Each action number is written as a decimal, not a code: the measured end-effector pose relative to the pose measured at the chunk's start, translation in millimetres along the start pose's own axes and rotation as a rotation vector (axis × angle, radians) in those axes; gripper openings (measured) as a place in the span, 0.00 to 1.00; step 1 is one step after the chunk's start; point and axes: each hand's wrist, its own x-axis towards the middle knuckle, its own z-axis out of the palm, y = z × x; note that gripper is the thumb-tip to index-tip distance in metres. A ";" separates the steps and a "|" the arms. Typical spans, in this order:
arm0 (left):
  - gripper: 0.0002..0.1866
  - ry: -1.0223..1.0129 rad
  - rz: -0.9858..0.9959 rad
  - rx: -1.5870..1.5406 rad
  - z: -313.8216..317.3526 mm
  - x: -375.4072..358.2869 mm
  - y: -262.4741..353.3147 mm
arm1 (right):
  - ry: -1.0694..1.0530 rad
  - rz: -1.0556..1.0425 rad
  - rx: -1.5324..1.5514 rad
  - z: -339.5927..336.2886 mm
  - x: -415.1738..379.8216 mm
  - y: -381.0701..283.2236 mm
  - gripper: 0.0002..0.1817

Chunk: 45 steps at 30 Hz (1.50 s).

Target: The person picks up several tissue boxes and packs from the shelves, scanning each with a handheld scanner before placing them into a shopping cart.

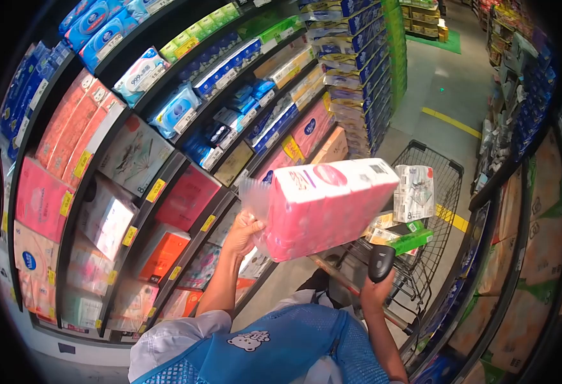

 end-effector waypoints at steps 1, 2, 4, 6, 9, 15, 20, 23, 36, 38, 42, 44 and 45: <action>0.26 0.017 -0.008 -0.002 4.4 -8.1 1.6 | 0.038 0.031 0.021 0.6 -2.4 2.2 0.31; 0.27 0.005 -0.027 0.013 -0.5 -15.1 -0.3 | 0.077 0.062 0.043 1.5 -5.1 4.1 0.34; 0.28 -0.027 -0.067 0.029 -27.1 -26.0 -15.5 | 0.107 0.090 0.190 0.2 -4.3 9.0 0.37; 0.28 -0.045 -0.083 0.011 -36.4 -34.0 -22.4 | 0.204 0.072 0.366 5.0 -4.4 7.5 0.38; 0.28 -0.022 -0.096 -0.047 -29.0 -42.5 -23.3 | 0.190 0.126 0.252 -0.1 5.6 29.5 0.28; 0.18 -0.103 -0.129 0.004 -28.7 -47.6 -24.4 | 0.089 0.182 0.536 -19.4 45.7 -35.7 0.23; 0.24 -0.244 -0.146 0.101 -42.7 -43.3 -34.8 | -0.024 0.312 0.852 -23.0 78.2 -28.3 0.23; 0.23 -0.184 -0.086 0.102 -39.8 -47.9 -31.2 | -0.050 0.300 0.914 -8.7 82.6 -31.5 0.28; 0.24 -0.064 0.192 0.277 -55.1 -50.6 -45.0 | 0.213 0.184 0.554 7.0 32.0 -64.1 0.32; 0.39 -0.151 0.214 0.429 -63.2 -50.0 -40.3 | 0.257 0.200 0.526 3.9 20.9 -62.7 0.32; 0.63 -0.356 0.142 0.621 -64.3 -63.2 4.3 | 0.287 0.157 0.424 10.2 10.4 -77.7 0.27; 0.68 -0.421 0.156 0.852 -67.3 -70.2 5.1 | 0.319 0.203 0.162 18.1 2.6 -109.4 0.22; 0.71 -0.409 0.167 0.908 -70.8 -74.1 1.7 | 0.320 0.229 0.117 20.4 2.6 -119.0 0.22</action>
